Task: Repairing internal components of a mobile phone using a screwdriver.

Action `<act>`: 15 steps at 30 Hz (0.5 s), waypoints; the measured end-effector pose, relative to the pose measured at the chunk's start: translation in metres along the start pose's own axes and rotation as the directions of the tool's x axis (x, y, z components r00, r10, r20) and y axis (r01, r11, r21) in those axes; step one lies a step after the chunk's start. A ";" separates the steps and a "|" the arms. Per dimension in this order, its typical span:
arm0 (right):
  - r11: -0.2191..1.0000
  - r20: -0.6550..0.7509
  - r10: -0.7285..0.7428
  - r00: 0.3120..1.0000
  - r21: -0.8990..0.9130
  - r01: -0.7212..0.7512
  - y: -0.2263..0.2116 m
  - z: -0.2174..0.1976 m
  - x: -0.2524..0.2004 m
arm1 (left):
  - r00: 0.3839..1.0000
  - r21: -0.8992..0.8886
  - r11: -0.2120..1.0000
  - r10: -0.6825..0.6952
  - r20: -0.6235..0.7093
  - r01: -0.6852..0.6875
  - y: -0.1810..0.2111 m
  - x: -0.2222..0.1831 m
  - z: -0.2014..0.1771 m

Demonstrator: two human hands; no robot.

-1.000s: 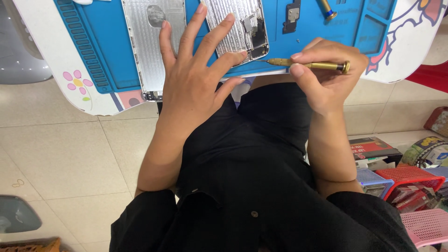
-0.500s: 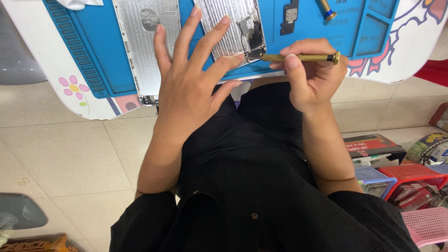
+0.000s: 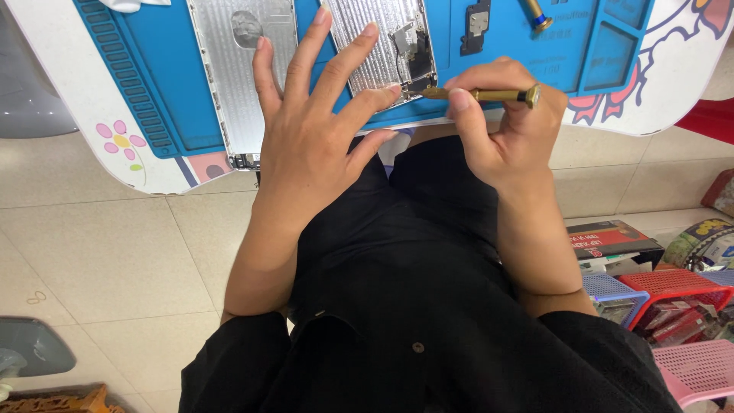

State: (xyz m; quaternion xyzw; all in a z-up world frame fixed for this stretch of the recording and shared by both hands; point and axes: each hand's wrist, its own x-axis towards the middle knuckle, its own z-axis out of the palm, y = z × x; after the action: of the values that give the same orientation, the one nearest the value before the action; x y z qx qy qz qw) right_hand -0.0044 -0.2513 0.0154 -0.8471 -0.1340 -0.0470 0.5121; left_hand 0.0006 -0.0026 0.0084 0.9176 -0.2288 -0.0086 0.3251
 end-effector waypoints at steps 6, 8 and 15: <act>0.969 0.377 -0.043 0.925 -0.211 0.131 -0.066 -0.032 0.066 | 1.000 0.006 1.000 0.016 0.004 -0.016 0.001 0.001 -0.005; 0.943 0.429 -0.025 0.903 -0.289 0.164 -0.087 -0.030 0.087 | 1.000 0.008 1.000 0.025 -0.009 -0.025 0.000 0.000 -0.003; 0.736 0.562 0.146 0.815 -0.612 0.290 -0.116 -0.019 0.104 | 0.999 0.009 0.999 0.032 -0.033 -0.031 -0.002 -0.001 -0.001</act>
State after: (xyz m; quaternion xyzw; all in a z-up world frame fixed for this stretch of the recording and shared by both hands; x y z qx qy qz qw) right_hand 0.0644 -0.1984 0.1461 -0.9403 -0.2904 0.1448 0.1029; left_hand 0.0009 -0.0003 0.0078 0.9152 -0.2379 0.0124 0.3251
